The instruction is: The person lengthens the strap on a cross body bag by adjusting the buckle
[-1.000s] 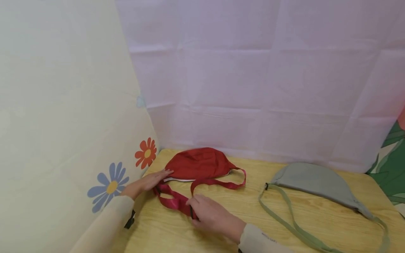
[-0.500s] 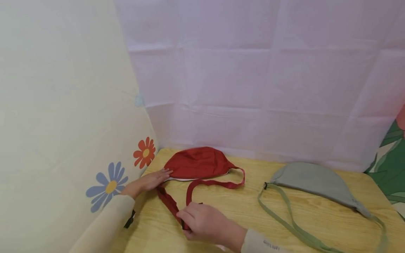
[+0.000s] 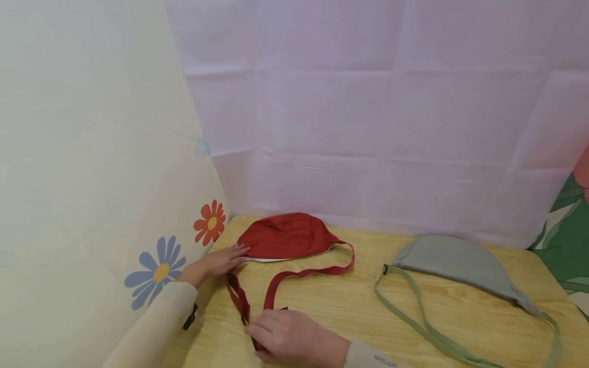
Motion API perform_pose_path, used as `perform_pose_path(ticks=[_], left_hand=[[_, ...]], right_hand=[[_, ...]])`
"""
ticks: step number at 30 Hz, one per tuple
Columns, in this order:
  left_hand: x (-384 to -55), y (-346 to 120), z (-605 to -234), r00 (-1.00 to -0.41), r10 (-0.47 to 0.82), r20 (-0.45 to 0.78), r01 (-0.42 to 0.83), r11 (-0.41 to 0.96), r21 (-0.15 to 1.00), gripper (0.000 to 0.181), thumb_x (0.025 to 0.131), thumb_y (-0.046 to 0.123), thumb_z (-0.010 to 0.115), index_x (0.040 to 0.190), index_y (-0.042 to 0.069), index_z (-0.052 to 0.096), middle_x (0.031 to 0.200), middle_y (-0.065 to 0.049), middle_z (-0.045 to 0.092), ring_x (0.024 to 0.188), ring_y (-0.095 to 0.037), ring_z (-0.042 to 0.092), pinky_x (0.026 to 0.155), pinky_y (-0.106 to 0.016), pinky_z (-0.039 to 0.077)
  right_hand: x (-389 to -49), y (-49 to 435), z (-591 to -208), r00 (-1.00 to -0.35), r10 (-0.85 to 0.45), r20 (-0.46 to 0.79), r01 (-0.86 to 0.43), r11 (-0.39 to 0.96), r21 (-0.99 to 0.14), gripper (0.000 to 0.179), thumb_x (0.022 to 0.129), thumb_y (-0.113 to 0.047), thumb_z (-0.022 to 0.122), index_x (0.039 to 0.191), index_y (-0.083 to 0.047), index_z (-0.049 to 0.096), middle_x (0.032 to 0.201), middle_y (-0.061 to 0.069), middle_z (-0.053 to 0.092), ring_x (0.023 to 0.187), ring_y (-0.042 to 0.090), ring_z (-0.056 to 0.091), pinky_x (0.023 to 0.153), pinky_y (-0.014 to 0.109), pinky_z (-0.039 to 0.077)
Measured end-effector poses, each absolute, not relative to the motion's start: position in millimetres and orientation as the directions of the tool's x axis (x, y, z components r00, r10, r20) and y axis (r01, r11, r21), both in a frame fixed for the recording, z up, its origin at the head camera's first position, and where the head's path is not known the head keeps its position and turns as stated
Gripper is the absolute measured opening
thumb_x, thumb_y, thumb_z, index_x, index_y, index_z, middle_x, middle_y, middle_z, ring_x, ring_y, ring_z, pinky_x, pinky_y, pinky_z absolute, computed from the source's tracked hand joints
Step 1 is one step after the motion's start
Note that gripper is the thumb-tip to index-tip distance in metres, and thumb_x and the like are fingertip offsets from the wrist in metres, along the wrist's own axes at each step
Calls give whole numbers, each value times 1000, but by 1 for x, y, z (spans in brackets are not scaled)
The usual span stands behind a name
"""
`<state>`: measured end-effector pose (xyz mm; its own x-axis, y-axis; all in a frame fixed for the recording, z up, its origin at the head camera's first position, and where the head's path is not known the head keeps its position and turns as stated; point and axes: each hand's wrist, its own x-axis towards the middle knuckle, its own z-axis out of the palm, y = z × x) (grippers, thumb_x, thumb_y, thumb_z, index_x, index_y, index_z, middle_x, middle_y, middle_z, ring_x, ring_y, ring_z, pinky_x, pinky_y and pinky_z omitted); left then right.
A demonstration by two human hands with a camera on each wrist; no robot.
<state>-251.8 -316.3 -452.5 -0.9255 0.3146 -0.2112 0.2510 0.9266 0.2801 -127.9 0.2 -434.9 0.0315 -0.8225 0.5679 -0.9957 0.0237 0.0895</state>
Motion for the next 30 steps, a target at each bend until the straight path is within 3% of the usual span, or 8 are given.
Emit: perform_pose_path(ticks=[4, 12, 19, 27, 30], left_hand=[[-255, -316, -450, -924, 309, -224, 251, 935, 251, 53, 109, 36, 41, 153, 8, 44, 157, -24, 38, 146, -47, 30, 115, -60, 30], [-261, -320, -450, -929, 288, -233, 252, 953, 170, 56, 108, 42, 41, 155, 10, 42, 158, -22, 38, 147, -43, 31, 116, -57, 32], [-263, -323, -447, -931, 289, -221, 247, 948, 201, 59, 108, 43, 43, 155, 8, 41, 158, -24, 38, 148, -46, 28, 113, -60, 32], [-260, -324, -455, -944, 254, -210, 189, 939, 288, 63, 107, 48, 41, 158, 12, 35, 162, -20, 30, 151, -43, 22, 116, -62, 26], [-258, -324, -457, -946, 261, -194, 191, 929, 317, 66, 107, 49, 43, 159, 10, 33, 164, -21, 26, 152, -43, 18, 118, -62, 24]], right_hand=[[-126, -6, -441, 7, -886, 464, -999, 11, 35, 29, 94, -23, 73, 119, -11, 67, 99, -7, 65, 87, 2, 60, 82, 8, 47], [-125, -21, -450, -68, -965, 253, -997, 77, 25, 15, 103, -23, 60, 116, -16, 64, 95, -12, 58, 84, -3, 51, 72, 4, 38], [-126, -31, -455, -87, -988, 127, -994, 77, -82, 27, 109, -20, 47, 134, -14, 55, 97, -11, 53, 84, -4, 47, 74, 3, 35], [-127, -32, -463, -83, -997, -4, -983, 83, -162, 40, 108, -37, 47, 139, -13, 56, 115, -10, 61, 97, -7, 53, 86, 3, 40], [-127, -32, -466, -89, -996, -12, -983, 90, -162, 40, 108, -36, 47, 140, -13, 56, 117, -10, 62, 100, -7, 54, 87, 3, 41]])
